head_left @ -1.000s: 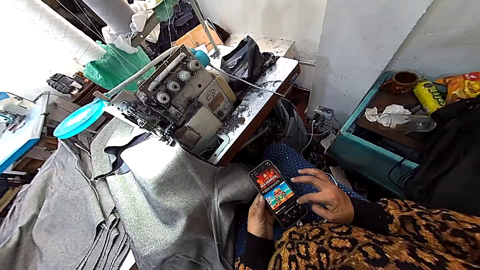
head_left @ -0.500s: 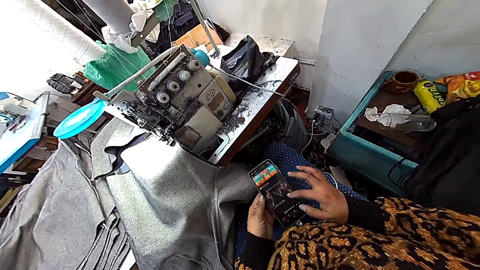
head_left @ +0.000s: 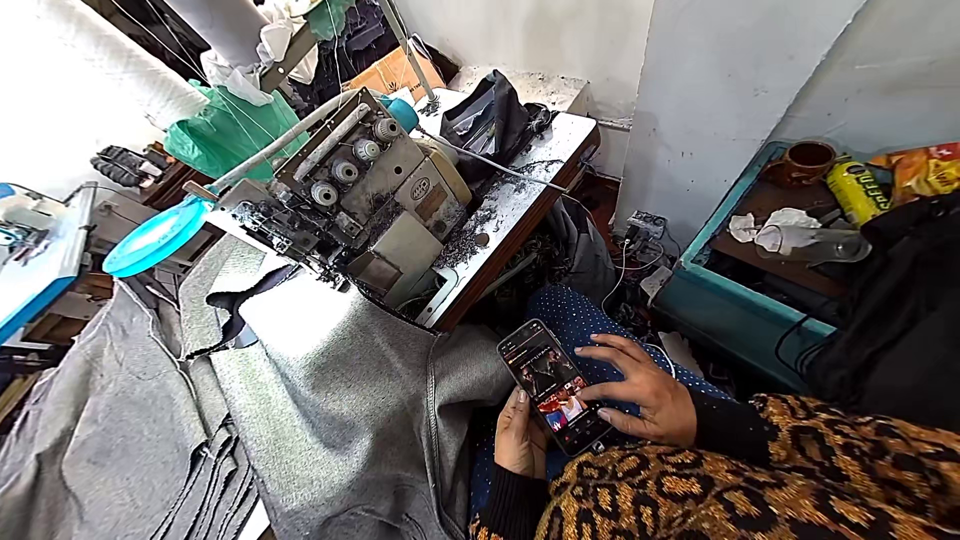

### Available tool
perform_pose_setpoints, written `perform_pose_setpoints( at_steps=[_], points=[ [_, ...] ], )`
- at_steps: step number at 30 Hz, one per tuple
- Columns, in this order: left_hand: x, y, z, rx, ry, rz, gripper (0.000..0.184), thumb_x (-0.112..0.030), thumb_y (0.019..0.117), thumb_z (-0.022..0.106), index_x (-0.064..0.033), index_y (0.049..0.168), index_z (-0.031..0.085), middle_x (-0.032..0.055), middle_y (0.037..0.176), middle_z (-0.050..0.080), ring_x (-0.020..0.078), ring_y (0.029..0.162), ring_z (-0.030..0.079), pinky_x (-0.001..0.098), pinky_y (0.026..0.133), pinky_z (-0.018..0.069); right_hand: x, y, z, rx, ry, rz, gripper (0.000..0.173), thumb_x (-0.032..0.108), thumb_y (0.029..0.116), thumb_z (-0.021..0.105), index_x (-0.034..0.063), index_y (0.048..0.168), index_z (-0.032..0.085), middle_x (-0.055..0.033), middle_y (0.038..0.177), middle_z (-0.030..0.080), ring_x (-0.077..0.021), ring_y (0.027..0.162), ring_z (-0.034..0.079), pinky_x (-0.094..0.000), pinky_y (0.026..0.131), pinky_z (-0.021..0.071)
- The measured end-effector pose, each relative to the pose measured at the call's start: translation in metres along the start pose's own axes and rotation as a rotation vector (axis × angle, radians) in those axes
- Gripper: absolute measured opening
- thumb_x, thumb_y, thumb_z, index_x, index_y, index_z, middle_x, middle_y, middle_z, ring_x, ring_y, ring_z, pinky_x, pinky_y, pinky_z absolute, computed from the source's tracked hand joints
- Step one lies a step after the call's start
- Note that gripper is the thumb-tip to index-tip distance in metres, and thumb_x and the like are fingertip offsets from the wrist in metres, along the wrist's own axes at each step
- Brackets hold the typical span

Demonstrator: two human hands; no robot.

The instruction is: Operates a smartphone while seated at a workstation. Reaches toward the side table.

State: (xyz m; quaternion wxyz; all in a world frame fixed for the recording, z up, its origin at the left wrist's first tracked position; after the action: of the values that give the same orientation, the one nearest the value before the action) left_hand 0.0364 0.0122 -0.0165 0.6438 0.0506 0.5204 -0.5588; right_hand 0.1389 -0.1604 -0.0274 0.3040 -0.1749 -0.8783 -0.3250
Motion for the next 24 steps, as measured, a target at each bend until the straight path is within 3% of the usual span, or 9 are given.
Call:
perform_pose_setpoints(
  at_steps=[3,5,11,14,18,21,23,24],
  points=[
    [0.0006,0.0002,-0.0011,0.004,0.004,0.002,0.037,-0.012,0.1109,0.023,0.0051,0.134,0.047,0.0135,0.104,0.073,0.0207,0.09,0.075,0.0369,0.081,0.0624,-0.0008,0.0003,-0.0004,0.017,-0.026,0.075,0.043,0.047,0.098,0.051,0.027,0.13,0.072,-0.0182,0.146,0.057,-0.0451,0.14,0.045,-0.0594,0.111,0.0395],
    [0.0002,0.0001,-0.001,0.01,0.005,0.006,0.038,-0.012,0.1108,0.023,0.0052,0.135,0.046,0.013,0.106,0.073,0.0204,0.091,0.075,0.0369,0.082,0.0624,-0.0006,-0.0001,-0.0007,0.003,-0.024,0.059,0.043,0.048,0.0989,0.05,0.0269,0.131,0.071,-0.0182,0.145,0.057,-0.0441,0.139,0.045,-0.0572,0.112,0.0391],
    [-0.0002,0.0,-0.0001,-0.006,0.021,-0.002,0.038,-0.012,0.111,0.023,0.0055,0.136,0.045,0.0135,0.107,0.072,0.0205,0.091,0.074,0.037,0.082,0.0619,0.0001,-0.0004,0.0,0.004,0.019,-0.004,0.034,0.043,0.0994,0.053,0.0226,0.103,0.08,-0.0179,0.14,0.062,-0.0425,0.14,0.046,-0.0566,0.114,0.0367],
    [0.0,-0.0002,0.0003,0.001,0.017,0.003,0.038,-0.012,0.1108,0.023,0.0055,0.136,0.045,0.0135,0.107,0.072,0.0205,0.092,0.074,0.037,0.082,0.062,0.0015,-0.0011,-0.0018,-0.043,0.046,-0.049,0.034,0.04,0.1004,0.053,0.0191,0.088,0.077,-0.0155,0.135,0.065,-0.0373,0.139,0.048,-0.0508,0.115,0.0355],
    [0.0001,-0.0003,0.0002,0.009,-0.005,0.0,0.038,-0.012,0.1107,0.022,0.0052,0.135,0.046,0.0139,0.107,0.073,0.0212,0.091,0.075,0.0372,0.082,0.0625,0.0012,-0.0008,-0.0032,-0.1,0.045,-0.028,0.034,0.043,0.1018,0.051,0.0226,0.107,0.078,-0.0134,0.135,0.065,-0.0328,0.14,0.047,-0.0448,0.117,0.034],
    [0.0003,0.0002,0.0005,0.008,-0.007,0.002,0.037,-0.011,0.1107,0.022,0.0051,0.134,0.046,0.0137,0.106,0.073,0.0207,0.09,0.075,0.0367,0.081,0.0626,-0.0002,-0.0001,-0.0002,-0.02,-0.013,0.026,0.042,0.05,0.0991,0.05,0.028,0.129,0.072,-0.0173,0.143,0.059,-0.0427,0.138,0.047,-0.0566,0.111,0.0398],
    [0.0007,0.0005,-0.0002,0.009,-0.013,0.004,0.037,-0.011,0.1105,0.023,0.0051,0.134,0.047,0.0136,0.106,0.073,0.0206,0.09,0.075,0.0365,0.081,0.0626,-0.0003,-0.0004,0.0013,0.014,0.006,0.035,0.041,0.049,0.0985,0.051,0.0263,0.124,0.074,-0.0188,0.145,0.057,-0.0467,0.14,0.044,-0.0624,0.11,0.0392],
    [0.0009,0.0006,-0.0006,0.006,-0.013,0.005,0.037,-0.011,0.1105,0.024,0.0052,0.133,0.047,0.0136,0.106,0.073,0.0206,0.09,0.075,0.0366,0.081,0.0626,0.0003,-0.0004,0.0011,0.004,0.014,0.02,0.038,0.048,0.0996,0.05,0.0249,0.116,0.076,-0.0175,0.145,0.058,-0.0444,0.141,0.044,-0.0603,0.111,0.0379]
  ],
)
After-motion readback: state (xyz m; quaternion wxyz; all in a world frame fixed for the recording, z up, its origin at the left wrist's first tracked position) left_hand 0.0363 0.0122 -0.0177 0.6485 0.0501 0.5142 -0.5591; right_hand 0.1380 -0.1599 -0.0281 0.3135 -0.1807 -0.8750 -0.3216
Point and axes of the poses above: each hand's wrist, its own y-axis towards the middle knuckle, its own z-axis out of the palm, x = y × z, the point moved 4 cm from there along y, towards the middle knuckle
